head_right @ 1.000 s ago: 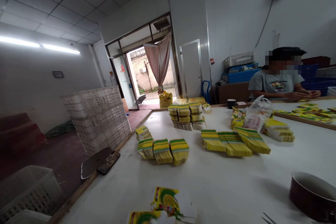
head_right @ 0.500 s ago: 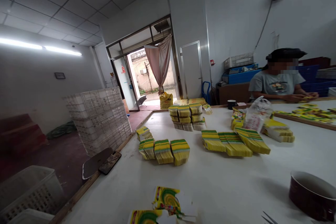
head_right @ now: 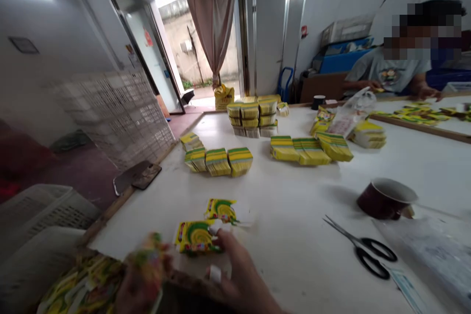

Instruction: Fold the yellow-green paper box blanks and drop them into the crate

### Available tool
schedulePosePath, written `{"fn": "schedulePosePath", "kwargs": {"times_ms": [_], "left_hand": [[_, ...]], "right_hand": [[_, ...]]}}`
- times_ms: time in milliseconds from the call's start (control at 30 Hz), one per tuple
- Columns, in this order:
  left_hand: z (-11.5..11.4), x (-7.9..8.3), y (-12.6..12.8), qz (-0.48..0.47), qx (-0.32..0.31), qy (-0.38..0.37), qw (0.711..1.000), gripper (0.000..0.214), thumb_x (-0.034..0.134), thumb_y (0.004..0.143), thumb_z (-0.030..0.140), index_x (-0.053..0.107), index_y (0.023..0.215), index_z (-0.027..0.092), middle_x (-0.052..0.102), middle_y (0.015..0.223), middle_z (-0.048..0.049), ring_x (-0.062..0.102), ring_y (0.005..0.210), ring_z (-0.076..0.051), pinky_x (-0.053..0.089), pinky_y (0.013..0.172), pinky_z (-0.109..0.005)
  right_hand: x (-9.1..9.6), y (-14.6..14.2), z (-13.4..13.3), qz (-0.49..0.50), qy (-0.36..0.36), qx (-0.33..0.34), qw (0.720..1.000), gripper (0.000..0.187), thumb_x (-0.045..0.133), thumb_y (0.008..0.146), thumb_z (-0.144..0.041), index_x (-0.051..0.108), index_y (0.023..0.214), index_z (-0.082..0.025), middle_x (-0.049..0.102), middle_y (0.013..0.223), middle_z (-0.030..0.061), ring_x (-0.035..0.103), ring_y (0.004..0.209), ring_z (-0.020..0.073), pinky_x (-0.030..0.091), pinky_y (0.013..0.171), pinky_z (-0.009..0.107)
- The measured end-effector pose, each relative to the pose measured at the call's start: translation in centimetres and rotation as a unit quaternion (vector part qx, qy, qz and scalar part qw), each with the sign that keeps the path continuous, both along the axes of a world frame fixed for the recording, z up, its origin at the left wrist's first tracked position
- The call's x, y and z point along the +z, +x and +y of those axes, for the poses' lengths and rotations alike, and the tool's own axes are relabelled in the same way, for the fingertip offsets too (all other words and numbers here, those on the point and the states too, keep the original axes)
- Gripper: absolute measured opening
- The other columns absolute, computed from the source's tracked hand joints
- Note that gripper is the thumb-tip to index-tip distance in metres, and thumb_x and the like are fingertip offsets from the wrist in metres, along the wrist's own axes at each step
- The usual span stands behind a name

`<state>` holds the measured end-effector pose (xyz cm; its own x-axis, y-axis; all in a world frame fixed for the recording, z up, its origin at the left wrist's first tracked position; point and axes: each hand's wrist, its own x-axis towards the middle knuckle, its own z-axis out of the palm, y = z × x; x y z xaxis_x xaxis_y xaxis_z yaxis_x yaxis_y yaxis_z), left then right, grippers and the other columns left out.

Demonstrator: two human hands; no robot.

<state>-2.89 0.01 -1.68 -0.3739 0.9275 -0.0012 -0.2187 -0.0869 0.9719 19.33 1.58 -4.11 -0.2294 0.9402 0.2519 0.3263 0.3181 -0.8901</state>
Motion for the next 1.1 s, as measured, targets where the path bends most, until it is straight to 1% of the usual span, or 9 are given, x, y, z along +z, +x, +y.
{"fn": "schedulePosePath", "kwargs": {"times_ms": [33,67,100,167,233,300,467,667,1100], "left_hand": [[0.2,0.4,-1.0,-0.085,0.081,0.036,0.992,0.061,0.074,0.060,0.068,0.067,0.104,0.026,0.075,0.099,-0.0010,0.071,0.083,-0.021,0.060,0.069,-0.028],[0.4,0.8,-1.9,-0.149,0.165,0.066,0.973,0.062,0.057,0.072,0.075,0.066,0.109,0.026,0.074,0.104,-0.0013,0.069,0.097,-0.022,0.060,0.075,-0.027],[0.5,1.1,-2.7,-0.205,0.167,0.042,0.964,0.063,0.042,0.082,0.074,0.065,0.110,0.022,0.072,0.111,-0.0027,0.063,0.113,-0.023,0.057,0.086,-0.029],[0.8,1.1,-3.7,-0.273,0.202,-0.044,0.940,0.079,0.016,0.090,0.072,0.067,0.102,0.014,0.070,0.112,-0.0104,0.058,0.121,-0.025,0.056,0.089,-0.031],[0.8,0.5,-3.7,-0.306,0.188,-0.100,0.928,0.074,0.025,0.088,0.073,0.067,0.098,0.012,0.069,0.112,-0.0149,0.060,0.119,-0.027,0.058,0.086,-0.032],[0.9,-0.5,-2.7,-0.313,0.159,-0.118,0.929,0.059,0.047,0.084,0.067,0.067,0.100,0.014,0.069,0.110,-0.0139,0.064,0.109,-0.024,0.061,0.080,-0.031],[1.9,-1.7,-0.1,-0.262,0.125,-0.083,0.953,0.034,0.071,0.076,0.046,0.069,0.099,0.020,0.069,0.100,-0.0034,0.065,0.085,-0.015,0.057,0.065,-0.023],[1.7,-2.1,0.3,-0.246,0.094,-0.081,0.961,0.031,0.078,0.072,0.033,0.071,0.099,0.020,0.071,0.089,-0.0003,0.065,0.077,-0.012,0.054,0.063,-0.020],[0.6,-2.3,1.1,-0.261,0.083,-0.103,0.956,0.026,0.079,0.066,0.021,0.070,0.090,0.016,0.071,0.076,0.0001,0.064,0.063,-0.011,0.053,0.057,-0.019]], "right_hand": [[-0.2,0.5,0.3,0.019,-0.001,-0.030,0.999,0.049,0.058,0.088,-0.029,0.048,0.135,-0.020,0.066,0.124,0.0142,0.066,0.109,0.0269,0.053,0.096,0.041],[-0.3,1.1,0.7,0.029,0.003,-0.065,0.997,0.039,0.055,0.089,-0.028,0.053,0.128,-0.019,0.070,0.115,0.0135,0.069,0.102,0.0253,0.054,0.092,0.039],[-0.4,1.6,1.1,0.031,0.013,-0.092,0.995,0.031,0.053,0.089,-0.026,0.057,0.119,-0.019,0.072,0.107,0.0127,0.070,0.094,0.0239,0.056,0.086,0.037],[-0.4,2.2,1.9,-0.005,0.025,-0.128,0.991,0.020,0.052,0.089,-0.022,0.060,0.107,-0.018,0.072,0.097,0.0108,0.070,0.085,0.0219,0.057,0.078,0.034],[-0.3,2.1,2.3,-0.041,0.032,-0.129,0.990,0.017,0.052,0.088,-0.018,0.060,0.103,-0.018,0.070,0.095,0.0101,0.067,0.083,0.0212,0.056,0.076,0.033],[-0.2,1.2,2.6,-0.058,0.033,-0.109,0.992,0.023,0.053,0.086,-0.012,0.060,0.106,-0.018,0.069,0.096,0.0089,0.066,0.086,0.0212,0.054,0.079,0.034],[0.1,-2.2,3.1,-0.170,0.012,-0.035,0.985,0.048,0.057,0.076,0.001,0.058,0.120,-0.019,0.066,0.110,0.0095,0.058,0.102,0.0254,0.050,0.090,0.038],[-0.9,-3.7,3.2,-0.228,-0.006,-0.025,0.973,0.053,0.047,0.072,0.008,0.058,0.119,-0.015,0.065,0.106,0.0113,0.054,0.100,0.0271,0.047,0.090,0.041],[-1.2,-4.2,3.5,-0.177,-0.005,-0.051,0.983,0.057,0.050,0.067,0.008,0.053,0.118,-0.019,0.059,0.114,0.0114,0.053,0.106,0.0277,0.044,0.095,0.042]]}}
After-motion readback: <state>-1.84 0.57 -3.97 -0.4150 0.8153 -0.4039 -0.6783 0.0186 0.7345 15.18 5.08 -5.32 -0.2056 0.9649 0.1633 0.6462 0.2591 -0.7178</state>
